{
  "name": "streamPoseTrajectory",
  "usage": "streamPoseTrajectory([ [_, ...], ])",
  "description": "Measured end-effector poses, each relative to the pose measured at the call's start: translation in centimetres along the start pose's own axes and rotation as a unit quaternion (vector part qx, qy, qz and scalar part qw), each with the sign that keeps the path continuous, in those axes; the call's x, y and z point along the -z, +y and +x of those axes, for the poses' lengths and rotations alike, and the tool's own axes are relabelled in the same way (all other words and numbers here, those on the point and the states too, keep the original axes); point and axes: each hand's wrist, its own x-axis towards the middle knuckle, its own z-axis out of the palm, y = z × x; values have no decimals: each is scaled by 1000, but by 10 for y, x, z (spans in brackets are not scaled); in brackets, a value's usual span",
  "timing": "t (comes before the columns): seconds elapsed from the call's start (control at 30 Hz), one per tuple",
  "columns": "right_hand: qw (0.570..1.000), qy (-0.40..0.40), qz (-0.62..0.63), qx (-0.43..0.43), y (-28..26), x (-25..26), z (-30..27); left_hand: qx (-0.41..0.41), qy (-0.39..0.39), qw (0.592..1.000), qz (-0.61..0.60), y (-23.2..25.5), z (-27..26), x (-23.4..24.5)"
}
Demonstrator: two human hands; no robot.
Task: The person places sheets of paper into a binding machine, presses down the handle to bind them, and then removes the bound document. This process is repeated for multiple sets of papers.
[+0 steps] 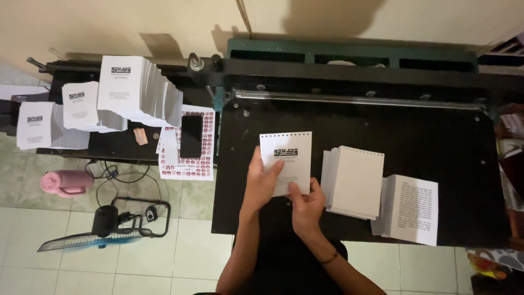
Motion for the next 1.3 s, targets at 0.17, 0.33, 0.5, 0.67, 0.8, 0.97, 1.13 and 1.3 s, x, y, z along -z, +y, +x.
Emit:
streamPoseTrajectory([
  [0.17,998,-31,50,-5,-41,-14,-10,-59,-20,998,0,21,-11,-4],
  [0.33,987,-53,143,50,-26,-1,-26,-35,-51,996,-65,-28,-9,-14],
  [0.5,987,4,158,14,-33,16,-23,-51,-89,993,-66,-31,-18,-39],
  [0.67,924,107,-146,338,-65,72,1,-9,-11,997,-77,-28,-13,-34],
  [0.8,678,34,-468,565,-102,106,4,18,-1,999,-40,-62,-7,-37],
  [0.97,668,-135,-696,227,-103,95,-13,19,-70,997,22,-75,-5,-54],
  [1.13,801,-51,-536,262,-110,104,2,13,-153,986,66,-29,-20,-71],
  [1.3,871,45,-446,203,-106,115,21,-34,-256,964,60,-24,-33,-99],
])
